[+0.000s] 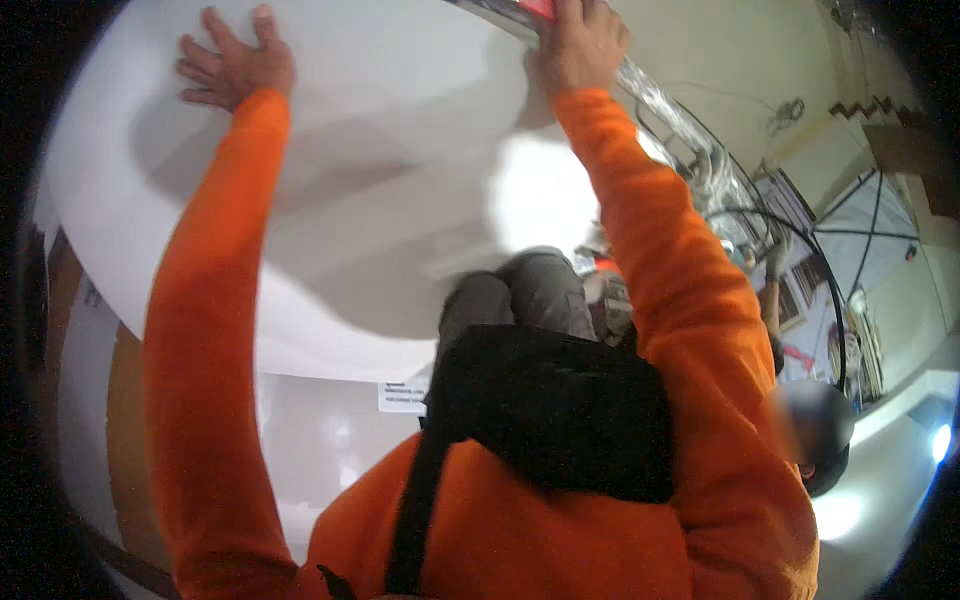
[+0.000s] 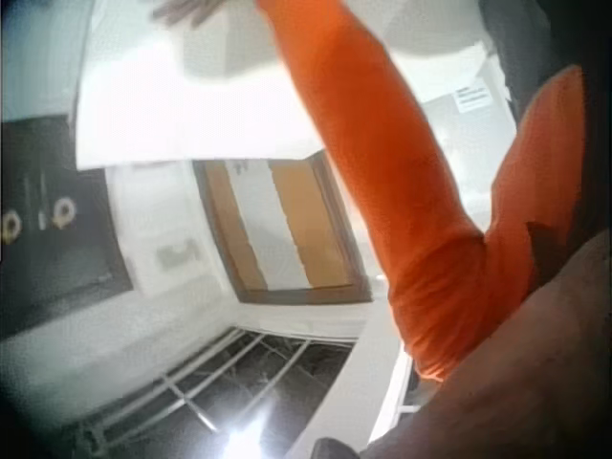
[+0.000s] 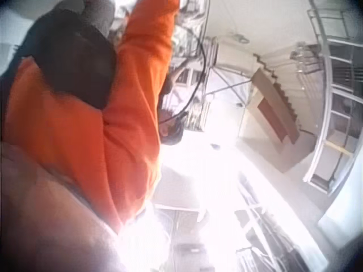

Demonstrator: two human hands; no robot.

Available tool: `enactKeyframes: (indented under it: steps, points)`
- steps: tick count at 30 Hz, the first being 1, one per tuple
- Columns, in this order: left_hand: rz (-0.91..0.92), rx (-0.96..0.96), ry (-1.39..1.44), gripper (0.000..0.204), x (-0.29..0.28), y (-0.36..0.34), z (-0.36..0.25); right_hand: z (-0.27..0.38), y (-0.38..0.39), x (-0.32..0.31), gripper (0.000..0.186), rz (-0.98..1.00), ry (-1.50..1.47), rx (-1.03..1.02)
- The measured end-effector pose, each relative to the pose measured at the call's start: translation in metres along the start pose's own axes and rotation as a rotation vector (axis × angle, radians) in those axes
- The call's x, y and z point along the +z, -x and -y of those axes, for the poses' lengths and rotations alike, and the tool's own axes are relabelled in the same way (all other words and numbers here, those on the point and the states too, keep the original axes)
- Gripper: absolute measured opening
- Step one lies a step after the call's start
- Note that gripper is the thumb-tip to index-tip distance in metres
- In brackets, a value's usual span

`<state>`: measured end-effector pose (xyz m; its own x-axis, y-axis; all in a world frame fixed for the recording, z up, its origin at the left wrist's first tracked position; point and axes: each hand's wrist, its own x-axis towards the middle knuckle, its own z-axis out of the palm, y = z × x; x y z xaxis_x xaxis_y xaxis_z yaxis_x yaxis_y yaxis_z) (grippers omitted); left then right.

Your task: The person cuts a large white drywall board using a utility knife along a pre-marked line, following the curved edge of a white surface.

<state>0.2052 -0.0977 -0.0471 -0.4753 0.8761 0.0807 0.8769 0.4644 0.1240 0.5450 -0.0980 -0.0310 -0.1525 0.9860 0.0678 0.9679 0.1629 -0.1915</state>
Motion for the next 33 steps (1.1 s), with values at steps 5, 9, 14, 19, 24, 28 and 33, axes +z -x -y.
enactKeyframes:
  steps: [5, 9, 14, 19, 24, 28, 33]
  points:
    - [-0.042, -0.013, -0.085, 0.067, 0.004, -0.009, 0.001, 0.009, -0.008, 0.001, 0.03, 0.01, -0.059, -0.006]
    - [-0.059, -0.006, -0.053, 0.066, 0.004, -0.006, -0.001, 0.012, -0.005, 0.0, 0.029, 0.01, -0.056, -0.02]
    - [-0.082, -0.003, -0.051, 0.065, 0.003, -0.003, -0.002, 0.01, -0.005, 0.002, 0.029, -0.016, -0.02, -0.019]
    - [-0.051, 0.002, -0.078, 0.065, 0.004, -0.002, -0.002, 0.011, -0.006, -0.001, 0.029, 0.017, -0.045, -0.001]
    - [-0.066, -0.005, -0.048, 0.065, -0.002, -0.01, 0.002, 0.014, -0.01, 0.002, 0.03, 0.462, 0.09, 0.189]
    - [-0.021, 0.061, 0.083, 0.075, -0.009, -0.007, 0.002, 0.007, -0.009, -0.006, 0.035, 0.038, -0.095, -0.016]
    - [0.049, 0.025, 0.048, 0.077, -0.013, -0.002, -0.001, 0.007, -0.002, -0.003, 0.041, 0.035, -0.109, 0.018]
